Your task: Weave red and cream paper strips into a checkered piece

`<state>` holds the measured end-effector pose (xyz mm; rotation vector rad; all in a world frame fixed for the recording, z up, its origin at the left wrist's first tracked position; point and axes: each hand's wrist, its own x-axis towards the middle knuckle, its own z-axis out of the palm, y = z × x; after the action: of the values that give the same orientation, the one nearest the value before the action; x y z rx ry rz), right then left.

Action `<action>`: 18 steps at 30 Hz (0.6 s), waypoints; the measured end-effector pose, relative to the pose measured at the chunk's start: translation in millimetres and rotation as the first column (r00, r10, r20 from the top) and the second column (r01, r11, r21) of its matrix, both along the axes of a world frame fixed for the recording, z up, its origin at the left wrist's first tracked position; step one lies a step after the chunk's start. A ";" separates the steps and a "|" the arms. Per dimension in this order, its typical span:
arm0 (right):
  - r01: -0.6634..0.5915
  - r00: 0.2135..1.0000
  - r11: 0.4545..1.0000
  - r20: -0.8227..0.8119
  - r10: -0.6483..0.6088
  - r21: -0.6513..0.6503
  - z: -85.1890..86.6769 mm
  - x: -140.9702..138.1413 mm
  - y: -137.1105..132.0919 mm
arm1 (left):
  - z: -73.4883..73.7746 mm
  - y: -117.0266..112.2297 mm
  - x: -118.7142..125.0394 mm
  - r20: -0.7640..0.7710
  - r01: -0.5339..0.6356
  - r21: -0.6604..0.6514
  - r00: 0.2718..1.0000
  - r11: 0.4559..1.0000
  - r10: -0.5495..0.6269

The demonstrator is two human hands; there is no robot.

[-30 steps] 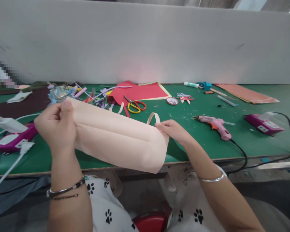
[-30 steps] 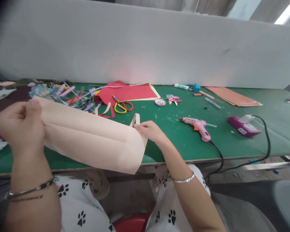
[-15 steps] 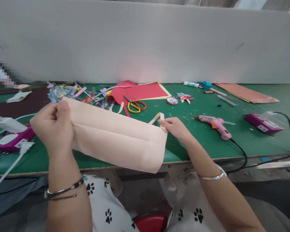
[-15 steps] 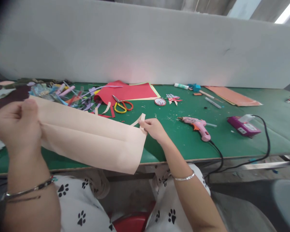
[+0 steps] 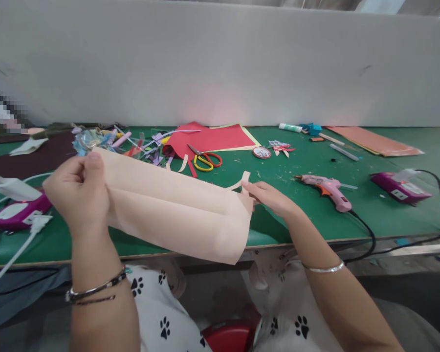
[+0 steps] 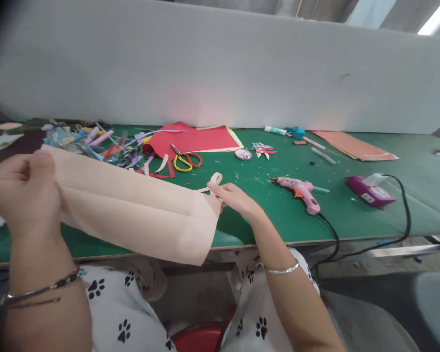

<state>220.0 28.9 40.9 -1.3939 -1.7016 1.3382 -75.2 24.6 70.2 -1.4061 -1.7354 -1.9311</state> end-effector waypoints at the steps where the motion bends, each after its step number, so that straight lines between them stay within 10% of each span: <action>1: -0.046 0.999 0.999 0.011 0.047 -0.019 0.5 1.0 -0.5 | 0.1 0.0 -0.1 -0.002 0.002 -0.002 1.000 1.000 -0.002; 18: -0.067 0.996 0.997 0.058 0.065 0.049 -1.7 2.9 1.7 | 0.9 0.1 0.9 -0.003 0.014 0.033 1.000 0.999 -0.014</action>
<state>222.9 30.7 39.1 -1.3696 -1.8209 1.2924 -74.3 24.7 71.0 -1.4128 -1.6892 -1.9541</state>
